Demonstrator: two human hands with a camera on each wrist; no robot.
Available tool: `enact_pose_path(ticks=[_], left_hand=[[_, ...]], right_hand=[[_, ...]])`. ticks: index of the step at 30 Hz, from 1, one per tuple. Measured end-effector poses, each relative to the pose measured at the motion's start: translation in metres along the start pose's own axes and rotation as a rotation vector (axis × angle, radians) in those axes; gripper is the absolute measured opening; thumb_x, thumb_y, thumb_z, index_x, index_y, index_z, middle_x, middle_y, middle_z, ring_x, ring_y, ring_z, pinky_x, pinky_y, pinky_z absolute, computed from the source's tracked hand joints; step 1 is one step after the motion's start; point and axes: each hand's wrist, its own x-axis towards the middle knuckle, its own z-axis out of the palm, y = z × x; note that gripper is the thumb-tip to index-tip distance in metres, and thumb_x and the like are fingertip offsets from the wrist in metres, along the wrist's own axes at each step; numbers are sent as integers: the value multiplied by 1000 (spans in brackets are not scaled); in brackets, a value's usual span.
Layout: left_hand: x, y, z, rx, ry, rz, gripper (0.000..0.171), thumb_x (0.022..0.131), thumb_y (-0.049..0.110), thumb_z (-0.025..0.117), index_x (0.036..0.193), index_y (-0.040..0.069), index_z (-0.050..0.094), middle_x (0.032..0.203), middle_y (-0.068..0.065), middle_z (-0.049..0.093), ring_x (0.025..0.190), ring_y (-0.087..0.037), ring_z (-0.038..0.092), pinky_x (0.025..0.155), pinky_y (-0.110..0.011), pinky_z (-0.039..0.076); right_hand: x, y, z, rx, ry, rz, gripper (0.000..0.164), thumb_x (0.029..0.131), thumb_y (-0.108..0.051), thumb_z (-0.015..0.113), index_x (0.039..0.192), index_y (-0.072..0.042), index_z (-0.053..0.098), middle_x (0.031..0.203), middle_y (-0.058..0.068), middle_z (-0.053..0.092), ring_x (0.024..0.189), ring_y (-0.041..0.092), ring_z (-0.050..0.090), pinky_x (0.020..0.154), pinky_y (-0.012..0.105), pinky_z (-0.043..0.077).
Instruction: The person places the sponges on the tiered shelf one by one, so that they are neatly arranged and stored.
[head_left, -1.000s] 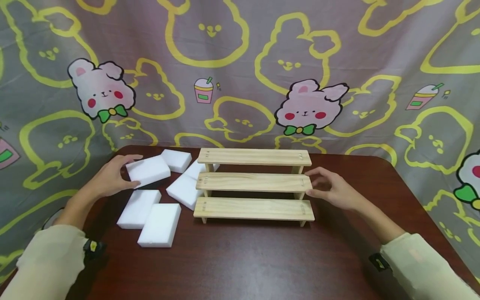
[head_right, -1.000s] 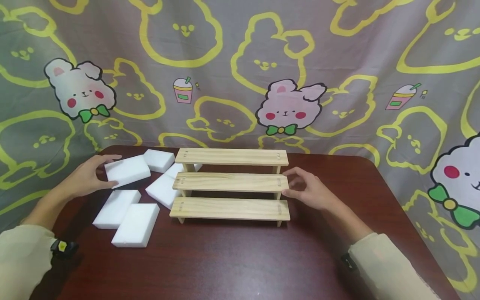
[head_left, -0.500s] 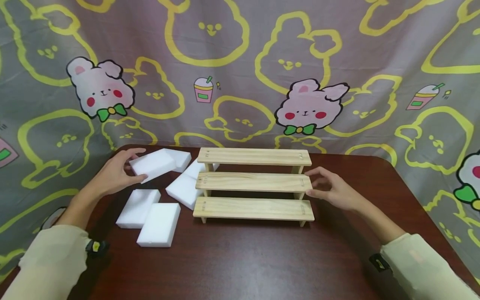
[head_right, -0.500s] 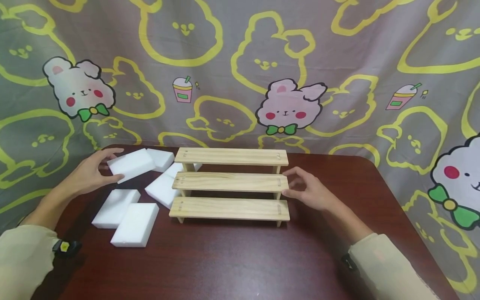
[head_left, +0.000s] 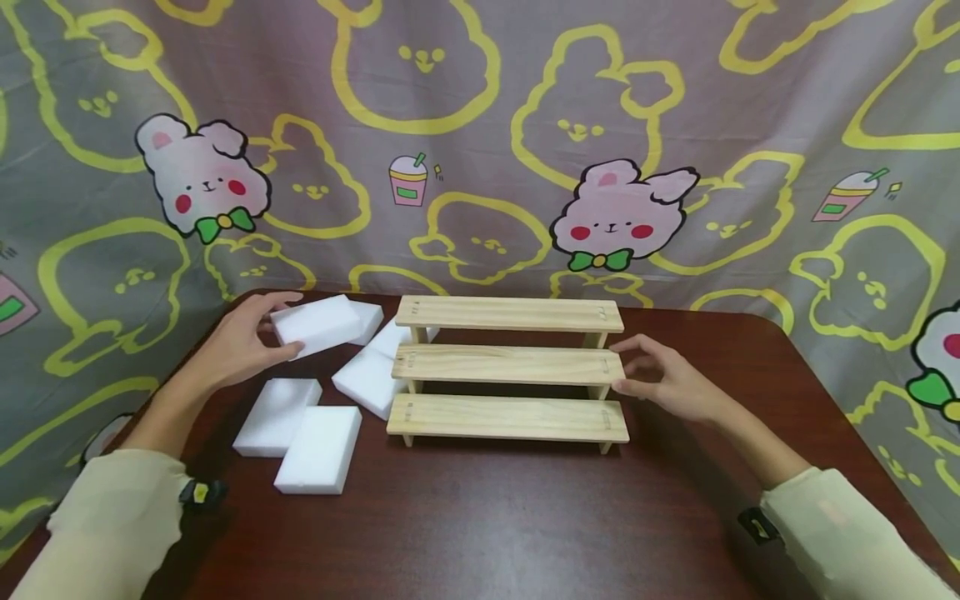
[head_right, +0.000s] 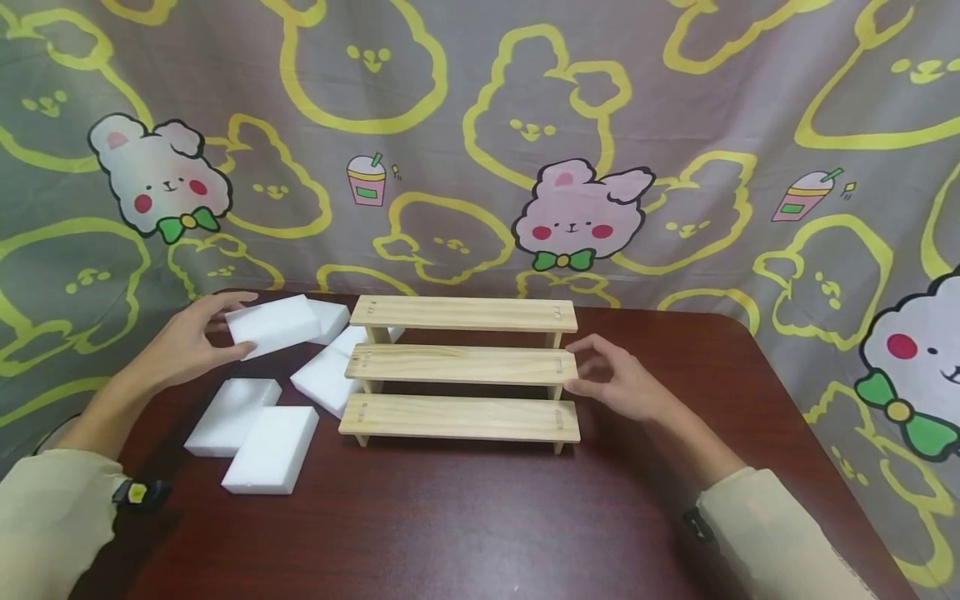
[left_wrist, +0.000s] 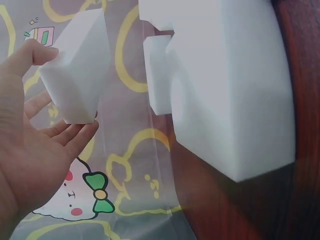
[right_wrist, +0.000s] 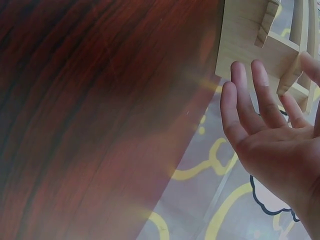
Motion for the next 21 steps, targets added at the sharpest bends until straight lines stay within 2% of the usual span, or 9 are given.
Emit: enact_pose_path(ticks=[7, 12, 21], left_hand=[[0, 8, 0, -56, 36, 55, 70, 84, 11, 81, 144, -6, 48, 133, -32, 49, 115, -47, 49, 100, -68, 45], [1, 15, 0, -67, 38, 51, 71, 84, 12, 82, 145, -5, 48, 133, -32, 50, 115, -48, 51, 101, -68, 44], [1, 22, -1, -88, 112, 73, 70, 82, 7, 84, 141, -8, 50, 129, -34, 54, 109, -50, 55, 97, -69, 47]], right_hand=[[0, 0, 1, 25, -5, 10, 46, 94, -5, 75, 134, 2, 53, 99, 15, 70, 84, 17, 65, 67, 32, 54], [0, -1, 1, 29, -9, 13, 46, 94, -5, 74, 134, 2, 52, 100, 16, 70, 84, 17, 65, 66, 33, 54], [0, -1, 1, 30, -9, 26, 46, 94, -5, 74, 134, 2, 52, 100, 16, 70, 84, 17, 66, 67, 36, 56]])
